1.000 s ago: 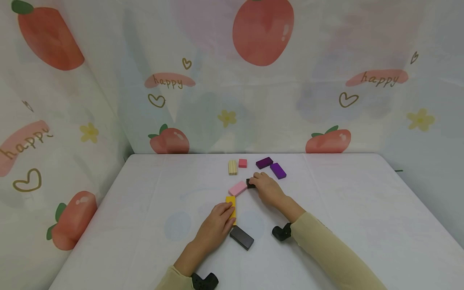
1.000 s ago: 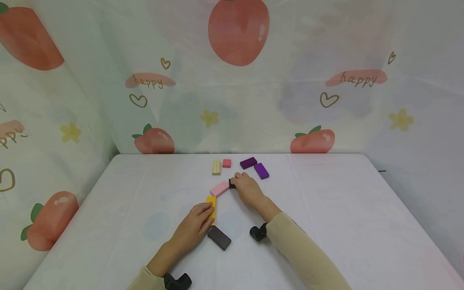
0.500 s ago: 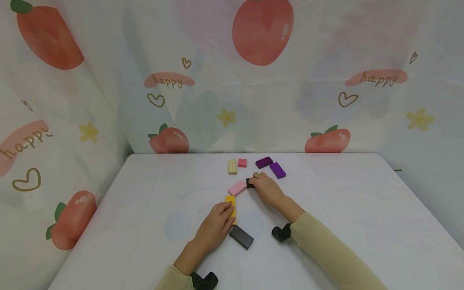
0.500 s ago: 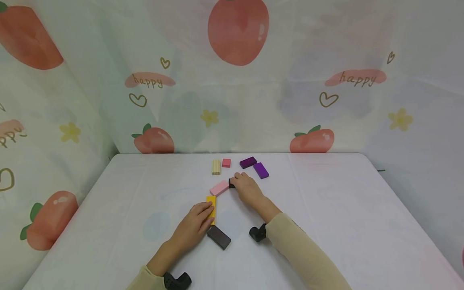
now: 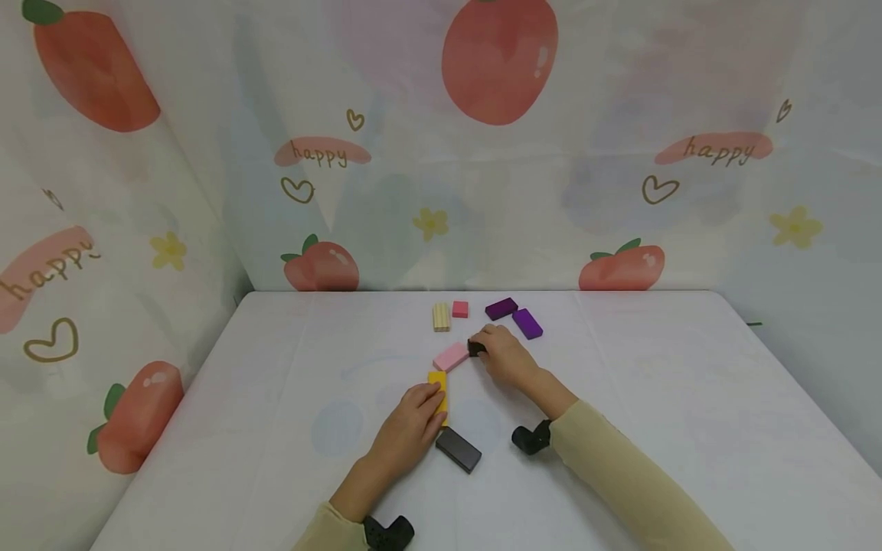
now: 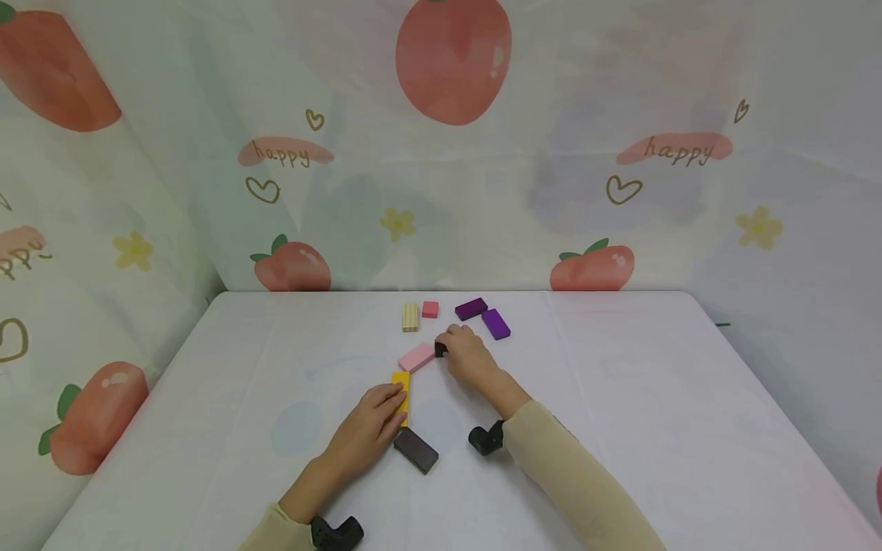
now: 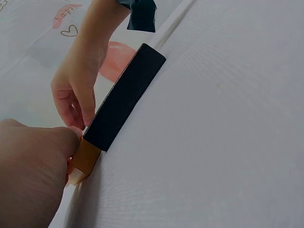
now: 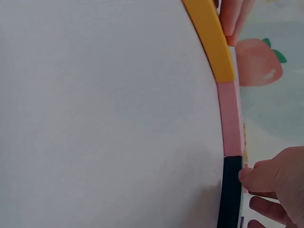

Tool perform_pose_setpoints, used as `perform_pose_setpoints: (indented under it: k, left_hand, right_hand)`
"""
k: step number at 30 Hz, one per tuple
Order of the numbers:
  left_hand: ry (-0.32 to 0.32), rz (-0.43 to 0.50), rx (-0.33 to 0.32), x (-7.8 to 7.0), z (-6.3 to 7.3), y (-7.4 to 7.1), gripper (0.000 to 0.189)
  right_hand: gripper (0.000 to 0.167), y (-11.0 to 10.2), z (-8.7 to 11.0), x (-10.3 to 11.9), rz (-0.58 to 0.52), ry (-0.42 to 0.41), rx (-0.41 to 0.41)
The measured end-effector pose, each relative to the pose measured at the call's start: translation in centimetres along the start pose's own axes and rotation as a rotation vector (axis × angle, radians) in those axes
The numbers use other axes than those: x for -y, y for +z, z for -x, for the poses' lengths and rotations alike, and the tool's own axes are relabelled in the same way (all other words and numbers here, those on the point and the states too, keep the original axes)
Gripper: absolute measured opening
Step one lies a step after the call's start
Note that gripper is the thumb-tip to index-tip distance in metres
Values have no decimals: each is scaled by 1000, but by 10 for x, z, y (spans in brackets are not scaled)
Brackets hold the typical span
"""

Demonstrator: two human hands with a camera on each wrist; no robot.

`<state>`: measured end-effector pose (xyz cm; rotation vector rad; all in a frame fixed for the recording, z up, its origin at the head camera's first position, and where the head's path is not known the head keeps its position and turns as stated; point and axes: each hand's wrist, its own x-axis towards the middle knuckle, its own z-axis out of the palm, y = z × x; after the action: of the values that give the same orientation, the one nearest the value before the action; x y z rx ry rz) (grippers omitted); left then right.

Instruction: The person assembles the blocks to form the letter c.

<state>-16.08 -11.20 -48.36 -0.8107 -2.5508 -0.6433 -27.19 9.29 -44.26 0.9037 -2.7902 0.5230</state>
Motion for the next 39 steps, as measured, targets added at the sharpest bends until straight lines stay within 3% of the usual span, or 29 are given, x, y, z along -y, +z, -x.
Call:
perform_pose_setpoints:
  k: [7, 21, 33, 39]
  left_hand:
    - [6, 6, -7, 2, -1, 0, 32]
    - [3, 1, 2, 5, 2, 0, 33]
    - [28, 4, -33, 4, 2, 3, 32]
    - [54, 8, -58, 5, 0, 5, 32]
  right_hand:
    - [26, -11, -16, 5, -48, -10, -47]
    - [31, -1, -51, 10, -79, 131, 84]
    - [32, 17, -71, 22, 53, 26, 159]
    - [14, 24, -76, 25, 78, 63, 125]
